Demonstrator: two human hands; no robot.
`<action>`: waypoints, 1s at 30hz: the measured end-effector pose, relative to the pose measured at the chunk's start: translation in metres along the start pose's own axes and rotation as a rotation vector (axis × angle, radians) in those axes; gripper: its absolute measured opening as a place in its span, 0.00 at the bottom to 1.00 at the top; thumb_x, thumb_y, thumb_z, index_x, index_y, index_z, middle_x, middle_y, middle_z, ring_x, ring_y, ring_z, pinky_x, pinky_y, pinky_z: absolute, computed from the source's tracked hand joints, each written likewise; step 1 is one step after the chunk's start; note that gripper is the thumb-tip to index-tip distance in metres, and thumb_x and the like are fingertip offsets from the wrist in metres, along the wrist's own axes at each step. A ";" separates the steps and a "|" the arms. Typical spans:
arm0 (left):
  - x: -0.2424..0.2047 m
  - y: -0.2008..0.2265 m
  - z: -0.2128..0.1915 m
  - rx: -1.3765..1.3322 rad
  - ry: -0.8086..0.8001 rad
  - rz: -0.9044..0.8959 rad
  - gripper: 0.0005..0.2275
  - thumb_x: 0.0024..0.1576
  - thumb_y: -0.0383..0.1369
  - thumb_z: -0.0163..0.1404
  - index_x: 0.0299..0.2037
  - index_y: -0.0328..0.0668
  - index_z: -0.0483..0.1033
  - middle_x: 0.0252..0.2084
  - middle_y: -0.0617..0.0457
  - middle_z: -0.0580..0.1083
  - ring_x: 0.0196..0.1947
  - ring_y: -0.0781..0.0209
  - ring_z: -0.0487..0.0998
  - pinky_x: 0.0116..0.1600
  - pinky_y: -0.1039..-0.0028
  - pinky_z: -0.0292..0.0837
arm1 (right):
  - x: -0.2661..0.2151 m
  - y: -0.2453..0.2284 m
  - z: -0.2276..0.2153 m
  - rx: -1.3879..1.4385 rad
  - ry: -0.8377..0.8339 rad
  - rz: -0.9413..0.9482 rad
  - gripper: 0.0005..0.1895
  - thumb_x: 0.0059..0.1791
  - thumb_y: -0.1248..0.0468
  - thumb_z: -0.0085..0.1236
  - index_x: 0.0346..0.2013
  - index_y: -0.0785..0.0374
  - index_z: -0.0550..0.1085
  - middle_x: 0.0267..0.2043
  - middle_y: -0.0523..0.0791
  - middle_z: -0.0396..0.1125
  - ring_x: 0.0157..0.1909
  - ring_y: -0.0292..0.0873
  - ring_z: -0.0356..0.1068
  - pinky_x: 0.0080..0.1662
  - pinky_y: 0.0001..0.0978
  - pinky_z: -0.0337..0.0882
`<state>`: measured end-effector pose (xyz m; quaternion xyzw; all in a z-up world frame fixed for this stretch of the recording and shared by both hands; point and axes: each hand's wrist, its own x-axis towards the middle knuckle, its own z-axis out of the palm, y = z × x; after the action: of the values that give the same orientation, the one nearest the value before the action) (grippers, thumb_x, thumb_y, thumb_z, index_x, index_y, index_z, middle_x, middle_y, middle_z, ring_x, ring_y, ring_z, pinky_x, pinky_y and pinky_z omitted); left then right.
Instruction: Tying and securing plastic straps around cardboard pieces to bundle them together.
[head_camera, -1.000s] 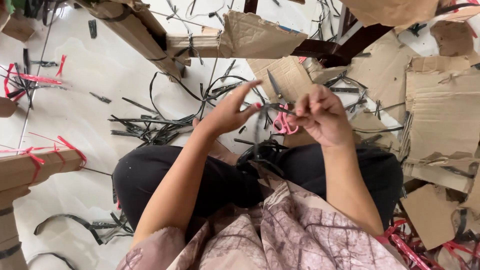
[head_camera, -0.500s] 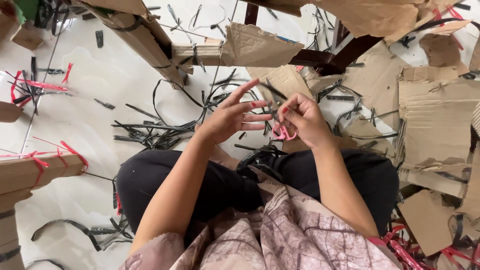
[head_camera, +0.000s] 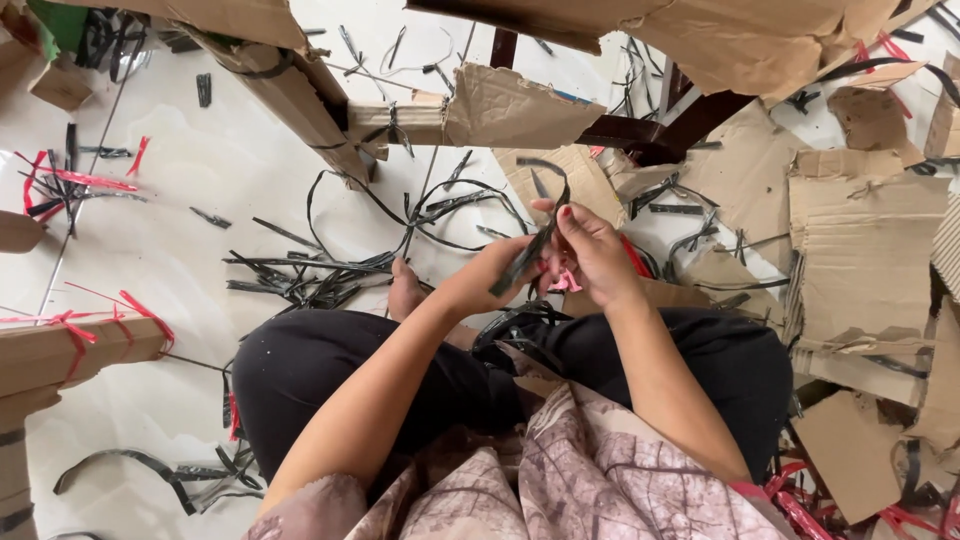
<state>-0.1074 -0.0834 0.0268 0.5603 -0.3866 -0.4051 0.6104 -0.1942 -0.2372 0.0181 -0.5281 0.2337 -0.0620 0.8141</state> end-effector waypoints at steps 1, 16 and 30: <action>-0.003 0.009 0.002 0.058 -0.045 0.025 0.09 0.64 0.22 0.42 0.34 0.38 0.73 0.25 0.47 0.79 0.29 0.57 0.78 0.42 0.68 0.74 | 0.004 0.008 -0.003 0.014 0.091 -0.025 0.12 0.55 0.57 0.58 0.43 0.63 0.78 0.18 0.50 0.64 0.14 0.46 0.68 0.15 0.30 0.70; -0.008 -0.052 -0.073 0.856 0.179 -0.462 0.11 0.55 0.17 0.50 0.42 0.39 0.81 0.31 0.52 0.81 0.37 0.49 0.83 0.46 0.62 0.76 | 0.016 0.008 -0.068 0.114 -0.105 0.020 0.17 0.58 0.58 0.50 0.28 0.63 0.72 0.16 0.46 0.59 0.19 0.42 0.65 0.25 0.32 0.69; 0.014 -0.023 -0.029 0.351 0.194 -0.054 0.14 0.52 0.20 0.50 0.19 0.47 0.61 0.16 0.58 0.64 0.20 0.60 0.62 0.31 0.74 0.64 | 0.018 -0.001 0.018 -0.169 0.020 0.015 0.05 0.52 0.66 0.63 0.40 0.65 0.80 0.27 0.43 0.69 0.23 0.29 0.60 0.23 0.15 0.60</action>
<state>-0.0766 -0.0871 0.0015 0.7045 -0.3755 -0.2920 0.5267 -0.1707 -0.2287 0.0190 -0.5926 0.2502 -0.0412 0.7645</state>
